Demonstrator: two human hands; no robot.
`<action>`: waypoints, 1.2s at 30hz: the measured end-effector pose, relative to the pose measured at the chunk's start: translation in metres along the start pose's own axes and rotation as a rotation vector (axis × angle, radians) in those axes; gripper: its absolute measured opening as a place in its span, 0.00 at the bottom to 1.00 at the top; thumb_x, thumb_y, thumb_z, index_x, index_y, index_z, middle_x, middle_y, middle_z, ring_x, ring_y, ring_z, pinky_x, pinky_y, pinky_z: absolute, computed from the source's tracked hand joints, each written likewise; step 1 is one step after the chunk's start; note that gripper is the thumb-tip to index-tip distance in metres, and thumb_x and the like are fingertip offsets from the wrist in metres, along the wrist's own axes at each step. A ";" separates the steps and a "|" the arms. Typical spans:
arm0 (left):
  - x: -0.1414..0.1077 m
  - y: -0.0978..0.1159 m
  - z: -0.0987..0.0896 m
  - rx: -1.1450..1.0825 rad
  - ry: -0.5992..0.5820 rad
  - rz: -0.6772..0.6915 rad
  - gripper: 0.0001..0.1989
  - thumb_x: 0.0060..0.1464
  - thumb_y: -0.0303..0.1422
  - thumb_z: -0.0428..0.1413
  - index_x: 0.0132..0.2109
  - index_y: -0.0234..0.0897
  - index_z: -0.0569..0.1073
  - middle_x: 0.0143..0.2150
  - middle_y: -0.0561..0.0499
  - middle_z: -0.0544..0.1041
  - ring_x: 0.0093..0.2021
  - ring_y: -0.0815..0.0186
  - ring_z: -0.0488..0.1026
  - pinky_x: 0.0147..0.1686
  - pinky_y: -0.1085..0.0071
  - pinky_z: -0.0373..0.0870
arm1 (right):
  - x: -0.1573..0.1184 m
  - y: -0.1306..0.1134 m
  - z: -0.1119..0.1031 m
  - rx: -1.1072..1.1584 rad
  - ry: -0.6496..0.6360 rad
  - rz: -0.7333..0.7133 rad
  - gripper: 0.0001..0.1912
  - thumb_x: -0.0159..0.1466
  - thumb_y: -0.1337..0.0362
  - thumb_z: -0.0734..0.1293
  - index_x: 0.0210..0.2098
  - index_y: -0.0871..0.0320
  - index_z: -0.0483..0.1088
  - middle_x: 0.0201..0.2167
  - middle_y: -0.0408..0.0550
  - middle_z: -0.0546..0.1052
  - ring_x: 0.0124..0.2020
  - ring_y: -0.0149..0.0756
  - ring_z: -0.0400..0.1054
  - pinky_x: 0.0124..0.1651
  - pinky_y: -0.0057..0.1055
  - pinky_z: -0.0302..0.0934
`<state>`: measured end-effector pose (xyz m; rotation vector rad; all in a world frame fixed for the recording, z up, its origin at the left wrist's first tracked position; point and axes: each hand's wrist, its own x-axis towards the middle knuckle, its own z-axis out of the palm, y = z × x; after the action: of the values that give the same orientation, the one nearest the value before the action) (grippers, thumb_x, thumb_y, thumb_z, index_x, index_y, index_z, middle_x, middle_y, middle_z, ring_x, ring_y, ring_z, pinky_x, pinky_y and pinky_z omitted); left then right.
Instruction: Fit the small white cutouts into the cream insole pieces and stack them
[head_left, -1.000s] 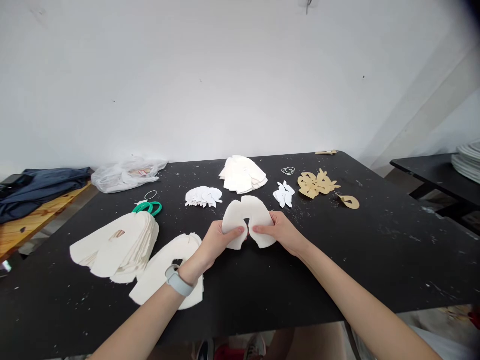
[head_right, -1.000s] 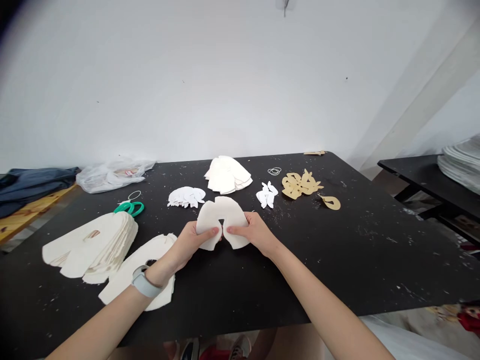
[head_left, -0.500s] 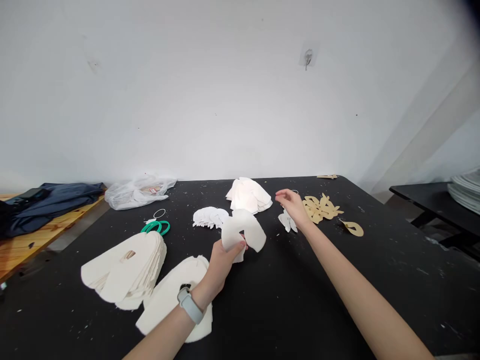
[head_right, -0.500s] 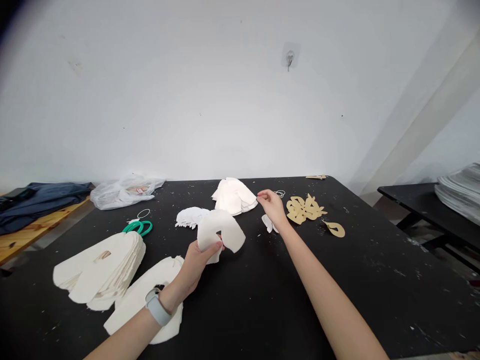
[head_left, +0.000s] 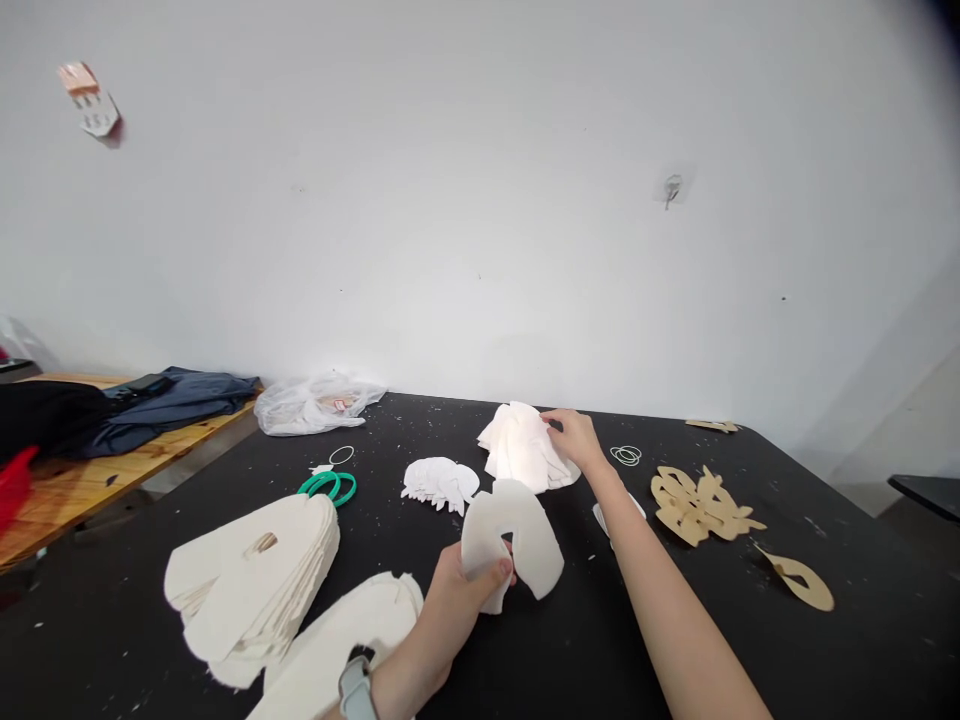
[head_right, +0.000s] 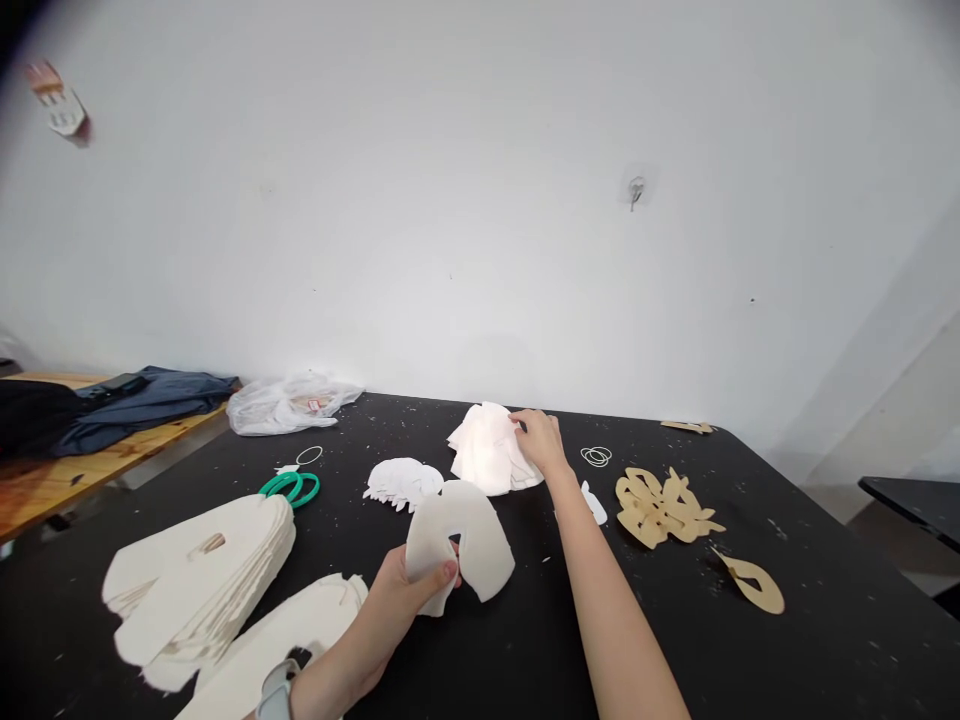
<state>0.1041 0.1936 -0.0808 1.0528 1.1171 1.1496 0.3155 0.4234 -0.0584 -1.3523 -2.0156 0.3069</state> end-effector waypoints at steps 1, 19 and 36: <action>0.000 0.001 0.000 0.007 -0.005 -0.010 0.18 0.49 0.46 0.65 0.38 0.34 0.78 0.31 0.49 0.78 0.35 0.62 0.71 0.36 0.69 0.64 | 0.000 0.002 -0.001 -0.013 -0.009 -0.001 0.21 0.60 0.70 0.61 0.50 0.55 0.75 0.50 0.50 0.78 0.52 0.44 0.68 0.60 0.44 0.55; 0.002 -0.002 -0.004 0.064 -0.016 -0.089 0.17 0.52 0.44 0.63 0.40 0.34 0.78 0.31 0.49 0.77 0.34 0.63 0.70 0.34 0.70 0.63 | -0.003 -0.024 -0.058 0.283 -0.242 -0.078 0.11 0.59 0.57 0.64 0.37 0.56 0.71 0.35 0.44 0.75 0.38 0.39 0.69 0.42 0.33 0.61; 0.001 0.004 0.000 0.065 0.004 -0.108 0.19 0.50 0.46 0.64 0.39 0.34 0.78 0.31 0.48 0.77 0.35 0.61 0.71 0.36 0.68 0.64 | -0.018 -0.015 -0.103 0.419 -0.038 0.180 0.08 0.51 0.65 0.60 0.27 0.57 0.71 0.24 0.42 0.71 0.28 0.36 0.65 0.31 0.30 0.57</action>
<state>0.1036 0.1952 -0.0772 1.0270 1.2068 1.0367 0.3762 0.3836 0.0187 -1.2619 -1.7341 0.7936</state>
